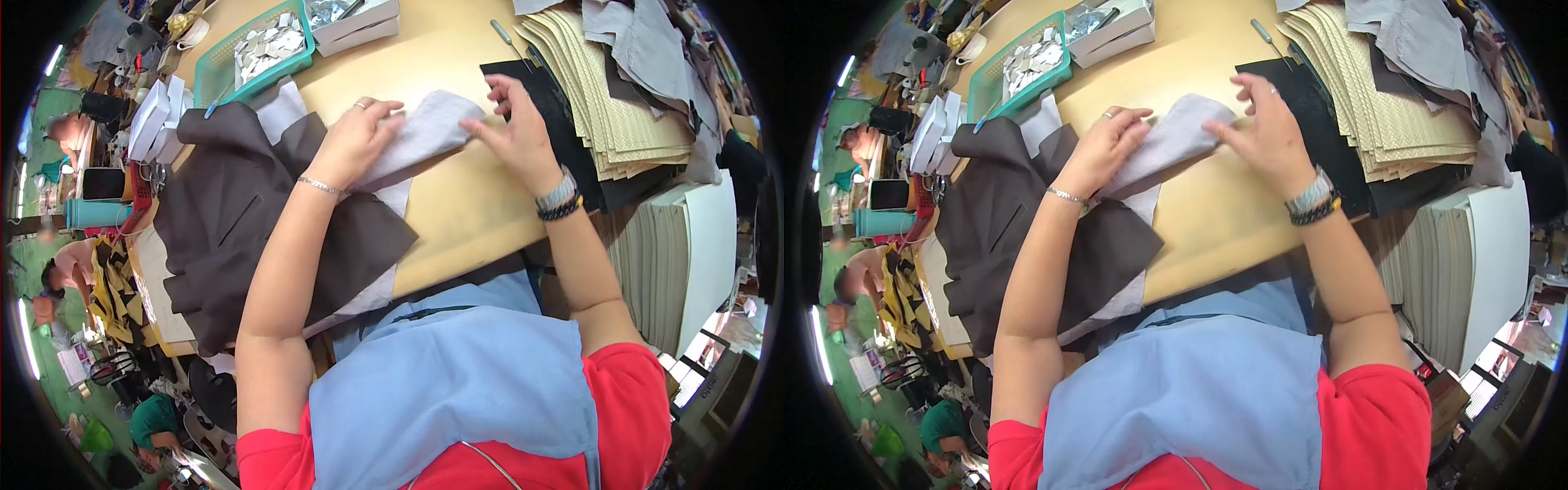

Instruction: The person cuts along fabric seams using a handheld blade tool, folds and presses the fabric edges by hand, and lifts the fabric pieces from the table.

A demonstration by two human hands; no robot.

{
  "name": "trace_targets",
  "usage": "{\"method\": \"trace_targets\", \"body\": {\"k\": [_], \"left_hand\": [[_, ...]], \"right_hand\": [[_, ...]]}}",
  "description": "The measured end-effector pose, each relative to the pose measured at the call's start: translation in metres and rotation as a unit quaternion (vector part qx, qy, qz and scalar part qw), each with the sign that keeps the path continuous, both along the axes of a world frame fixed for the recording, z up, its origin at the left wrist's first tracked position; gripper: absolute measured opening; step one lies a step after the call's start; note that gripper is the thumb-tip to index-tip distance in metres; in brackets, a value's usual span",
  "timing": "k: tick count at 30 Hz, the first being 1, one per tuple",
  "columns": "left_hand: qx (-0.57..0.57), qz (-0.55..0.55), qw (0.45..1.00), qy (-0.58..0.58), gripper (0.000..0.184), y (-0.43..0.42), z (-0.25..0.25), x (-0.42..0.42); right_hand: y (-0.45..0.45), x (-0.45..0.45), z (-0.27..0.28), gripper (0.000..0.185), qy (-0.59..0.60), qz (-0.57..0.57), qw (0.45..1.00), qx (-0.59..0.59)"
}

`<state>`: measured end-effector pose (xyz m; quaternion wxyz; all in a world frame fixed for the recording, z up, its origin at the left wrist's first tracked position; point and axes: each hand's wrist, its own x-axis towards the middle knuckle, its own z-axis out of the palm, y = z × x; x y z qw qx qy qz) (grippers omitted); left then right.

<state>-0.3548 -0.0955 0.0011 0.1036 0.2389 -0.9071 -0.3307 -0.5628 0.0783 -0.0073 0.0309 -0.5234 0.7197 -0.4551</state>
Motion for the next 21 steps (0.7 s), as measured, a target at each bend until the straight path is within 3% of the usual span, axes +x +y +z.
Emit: {"method": "trace_targets", "body": {"k": [1, 2, 4, 7, 8, 9, 10, 13, 14, 17, 20, 21], "left_hand": [[0.025, 0.001, 0.999, -0.028, 0.043, 0.006, 0.007, 0.001], [-0.055, -0.012, 0.996, -0.064, 0.045, 0.017, 0.016, 0.003], [-0.013, 0.01, 0.999, -0.048, 0.045, 0.025, 0.009, 0.004], [0.079, 0.015, 0.996, -0.035, 0.043, 0.025, 0.002, 0.004], [0.128, 0.01, 0.992, -0.012, 0.043, 0.027, 0.002, 0.005], [0.176, 0.006, 0.984, 0.011, 0.044, 0.029, 0.002, 0.006], [0.303, 0.019, 0.947, 0.108, 0.054, 0.03, -0.009, 0.007], [0.516, 0.16, 0.818, 0.196, 0.053, 0.027, 0.003, 0.008], [0.517, 0.187, 0.817, 0.177, 0.059, 0.034, 0.01, 0.007], [0.565, 0.084, 0.821, -0.016, 0.059, 0.022, 0.022, 0.022], [0.546, 0.142, 0.821, 0.086, 0.054, 0.029, 0.023, 0.021], [0.528, 0.141, 0.824, 0.148, 0.046, 0.031, 0.018, 0.019]], "right_hand": [[0.003, 0.004, -0.001, 0.065, 0.029, -0.004, 0.999, 0.036], [0.007, 0.011, -0.004, 0.066, 0.056, -0.009, 0.996, 0.073], [0.007, 0.022, -0.008, 0.064, 0.126, -0.02, 0.987, 0.101], [-0.009, 0.022, -0.014, 0.054, 0.024, 0.02, 0.993, 0.118], [-0.012, 0.025, -0.015, 0.049, -0.114, 0.06, 0.987, 0.097], [-0.016, 0.03, -0.016, 0.044, -0.249, 0.1, 0.961, 0.075], [-0.02, 0.035, -0.016, 0.04, -0.378, 0.141, 0.914, 0.051], [-0.029, 0.054, -0.009, 0.032, -0.553, 0.173, 0.803, -0.138], [-0.026, 0.056, -0.002, 0.029, -0.6, 0.17, 0.769, -0.138], [-0.028, 0.053, -0.002, 0.028, -0.615, 0.22, 0.743, -0.145], [-0.02, 0.046, 0.006, 0.037, -0.556, 0.182, 0.807, -0.079], [-0.019, 0.048, 0.008, 0.041, -0.56, 0.182, 0.805, -0.076]]}}
